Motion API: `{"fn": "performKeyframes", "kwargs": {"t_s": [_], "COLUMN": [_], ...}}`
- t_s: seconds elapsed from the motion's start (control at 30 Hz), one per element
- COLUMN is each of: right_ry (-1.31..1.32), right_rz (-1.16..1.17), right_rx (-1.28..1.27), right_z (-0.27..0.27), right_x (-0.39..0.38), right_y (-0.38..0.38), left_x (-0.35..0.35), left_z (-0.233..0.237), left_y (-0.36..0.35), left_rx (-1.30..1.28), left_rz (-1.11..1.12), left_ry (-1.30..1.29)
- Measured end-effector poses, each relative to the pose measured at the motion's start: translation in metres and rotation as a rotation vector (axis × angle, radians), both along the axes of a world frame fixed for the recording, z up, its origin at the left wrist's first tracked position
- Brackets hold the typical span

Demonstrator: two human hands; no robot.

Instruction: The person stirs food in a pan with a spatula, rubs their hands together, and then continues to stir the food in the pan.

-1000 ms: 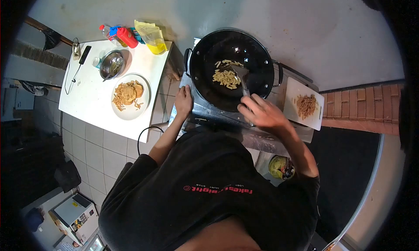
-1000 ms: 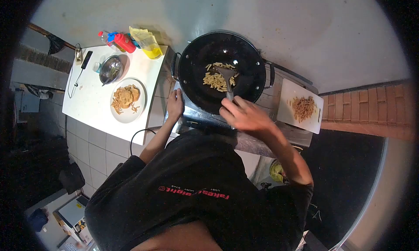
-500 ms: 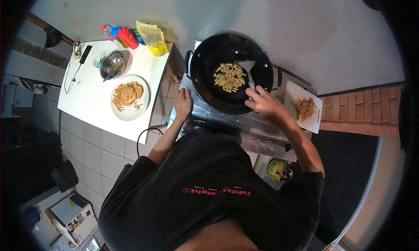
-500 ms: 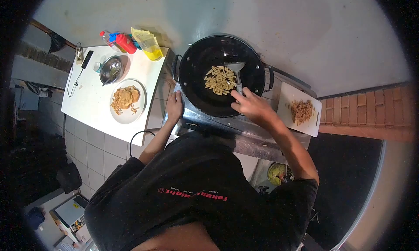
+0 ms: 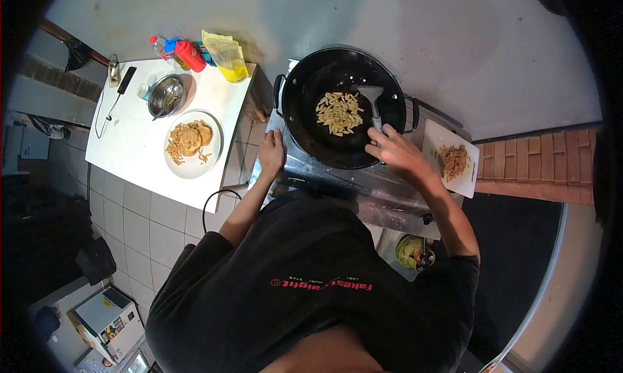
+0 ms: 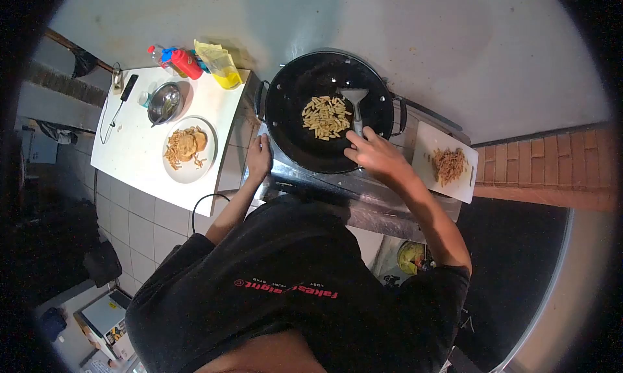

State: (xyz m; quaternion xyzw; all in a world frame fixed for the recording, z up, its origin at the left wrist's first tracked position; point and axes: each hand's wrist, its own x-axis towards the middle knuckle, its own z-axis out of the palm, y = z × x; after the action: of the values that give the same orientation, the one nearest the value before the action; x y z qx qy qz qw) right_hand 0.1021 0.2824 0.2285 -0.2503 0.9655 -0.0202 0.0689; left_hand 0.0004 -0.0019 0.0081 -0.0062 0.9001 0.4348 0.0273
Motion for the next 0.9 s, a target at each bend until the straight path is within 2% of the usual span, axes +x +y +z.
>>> {"fn": "performKeyframes", "kwargs": {"t_s": [0.17,0.27,0.3,0.4,0.53,0.63,0.67,0.7,0.77,0.9], "right_ry": [0.036,0.036,0.036,0.085,0.137,-0.040,-0.203,-0.202,-0.516,-0.467], "right_rz": [-0.029,-0.085,-0.085,-0.286,-0.353,-0.530,-0.580,-0.578,-0.661,-0.580], "right_rx": [-0.009,-0.259,-0.258,-0.778,-0.751,-0.874,-1.028,-1.028,-1.341,-1.497], "right_z": [-0.005,0.022,0.023,0.028,0.027,0.016,0.005,-0.002,-0.015,-0.025], "right_x": [-0.004,-0.013,-0.016,-0.035,-0.065,-0.089,-0.099,-0.102,-0.109,-0.093], "right_y": [0.008,0.005,0.007,0.016,0.037,0.053,0.063,0.063,0.063,0.031], "left_x": [-0.002,-0.001,-0.001,-0.001,-0.001,0.000,0.000,0.001,0.000,0.000], "left_z": [-0.011,-0.005,-0.005,-0.001,-0.002,0.002,0.003,0.004,0.004,0.002], "left_y": [-0.001,0.000,0.000,0.000,0.000,0.001,0.000,0.000,0.001,0.000], "left_rx": [0.020,0.004,0.021,0.026,0.023,0.021,0.021,0.017,0.016,0.004], "left_rz": [-0.012,-0.009,-0.003,-0.013,-0.009,-0.009,-0.009,-0.011,-0.008,-0.001], "left_ry": [0.013,0.013,0.009,0.009,0.027,-0.001,0.001,0.012,0.028,-0.008]}}
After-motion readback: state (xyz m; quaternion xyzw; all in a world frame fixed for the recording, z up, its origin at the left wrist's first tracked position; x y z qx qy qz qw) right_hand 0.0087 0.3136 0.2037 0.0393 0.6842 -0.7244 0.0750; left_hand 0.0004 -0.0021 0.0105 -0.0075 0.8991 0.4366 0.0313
